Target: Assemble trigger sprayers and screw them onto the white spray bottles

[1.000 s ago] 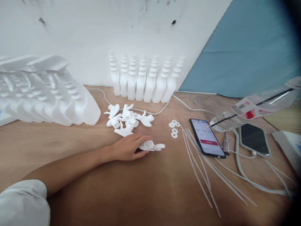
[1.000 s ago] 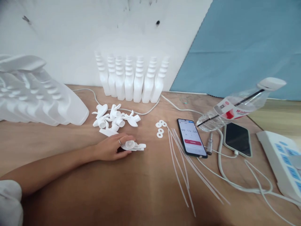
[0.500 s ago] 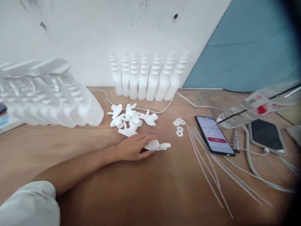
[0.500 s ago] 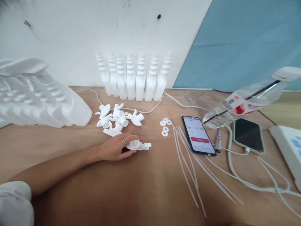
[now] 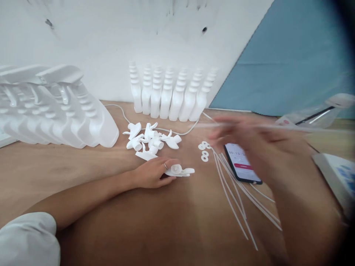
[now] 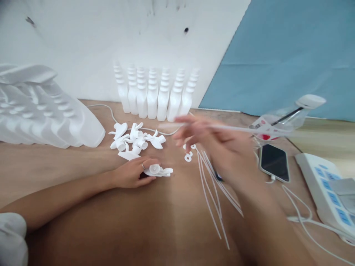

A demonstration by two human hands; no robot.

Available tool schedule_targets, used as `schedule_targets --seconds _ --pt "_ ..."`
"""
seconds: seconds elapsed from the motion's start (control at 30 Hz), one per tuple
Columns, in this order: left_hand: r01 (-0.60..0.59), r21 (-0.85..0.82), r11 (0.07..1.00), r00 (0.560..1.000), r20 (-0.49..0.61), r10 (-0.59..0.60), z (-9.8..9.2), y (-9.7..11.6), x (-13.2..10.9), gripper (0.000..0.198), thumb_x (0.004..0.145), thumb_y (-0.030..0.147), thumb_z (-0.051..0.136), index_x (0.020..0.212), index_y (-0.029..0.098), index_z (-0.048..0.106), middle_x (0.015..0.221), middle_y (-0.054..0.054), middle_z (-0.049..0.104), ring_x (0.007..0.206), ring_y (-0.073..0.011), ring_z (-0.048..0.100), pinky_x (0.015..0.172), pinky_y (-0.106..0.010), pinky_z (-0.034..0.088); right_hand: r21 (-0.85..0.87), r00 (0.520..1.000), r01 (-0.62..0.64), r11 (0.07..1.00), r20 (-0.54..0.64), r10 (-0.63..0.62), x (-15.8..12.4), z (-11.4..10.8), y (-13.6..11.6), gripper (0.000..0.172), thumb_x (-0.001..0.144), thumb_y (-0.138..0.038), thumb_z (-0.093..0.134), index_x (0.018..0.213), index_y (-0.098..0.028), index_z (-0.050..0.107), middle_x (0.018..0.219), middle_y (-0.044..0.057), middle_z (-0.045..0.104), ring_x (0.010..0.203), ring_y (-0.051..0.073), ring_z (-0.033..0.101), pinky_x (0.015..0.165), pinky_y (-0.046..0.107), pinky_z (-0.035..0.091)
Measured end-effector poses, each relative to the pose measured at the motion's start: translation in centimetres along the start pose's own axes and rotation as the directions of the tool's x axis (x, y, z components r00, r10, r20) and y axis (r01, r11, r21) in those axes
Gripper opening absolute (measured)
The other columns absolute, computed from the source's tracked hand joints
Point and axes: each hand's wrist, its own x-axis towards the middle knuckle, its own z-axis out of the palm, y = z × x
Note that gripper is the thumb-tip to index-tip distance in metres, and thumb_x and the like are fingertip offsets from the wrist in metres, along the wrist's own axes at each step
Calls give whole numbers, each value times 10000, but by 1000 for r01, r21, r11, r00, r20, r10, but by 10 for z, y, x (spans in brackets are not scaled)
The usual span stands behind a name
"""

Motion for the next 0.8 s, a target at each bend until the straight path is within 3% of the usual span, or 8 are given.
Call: schedule_targets --seconds 0.03,0.1,0.17,0.23,0.4,0.8 --pt "-4 -7 1000 1000 -11 4 1 -1 0 394 907 307 511 1267 204 390 1146 -90 607 1045 -218 584 900 -338 464 -15 991 -35 999 132 37 3 3 0 299 938 -388 517 873 -167 707 885 51 708 775 141 651 709 266 527" --pt "-19 -15 1000 999 -34 18 2 -2 -1 428 908 314 515 1296 207 369 1183 -95 602 1065 -220 583 906 -345 469 -44 910 -105 993 398 114 8 11 4 339 921 -420 521 825 -174 732 762 36 718 697 140 649 651 244 509" --pt "-37 -19 999 998 -53 36 2 -3 -1 453 910 313 521 1317 211 353 1219 -98 591 1083 -216 580 913 -342 471 -56 839 -146 988 522 154 10 18 9 334 914 -428 520 859 -178 736 767 30 725 705 151 655 648 248 506" --pt "-50 -25 998 996 -69 48 3 -4 -1 449 912 305 526 1318 210 358 1234 -97 585 1089 -207 579 918 -331 470 -64 827 -155 986 538 165 10 24 13 300 904 -410 535 843 -190 729 789 24 725 730 156 658 647 248 498" --pt "-28 -18 999 997 -69 26 4 -6 -2 408 909 326 539 1280 209 419 1124 -79 623 1010 -203 603 873 -325 481 -119 851 -134 984 495 176 7 29 18 168 836 -352 621 802 -213 708 758 -1 706 677 147 628 585 238 460" --pt "-24 9 1000 998 -55 24 5 -8 -3 458 928 381 507 1338 214 390 1156 -86 619 1014 -217 604 867 -340 482 -153 846 -93 984 509 159 8 34 25 150 856 -235 556 768 -206 674 759 -3 711 706 155 649 629 252 468"
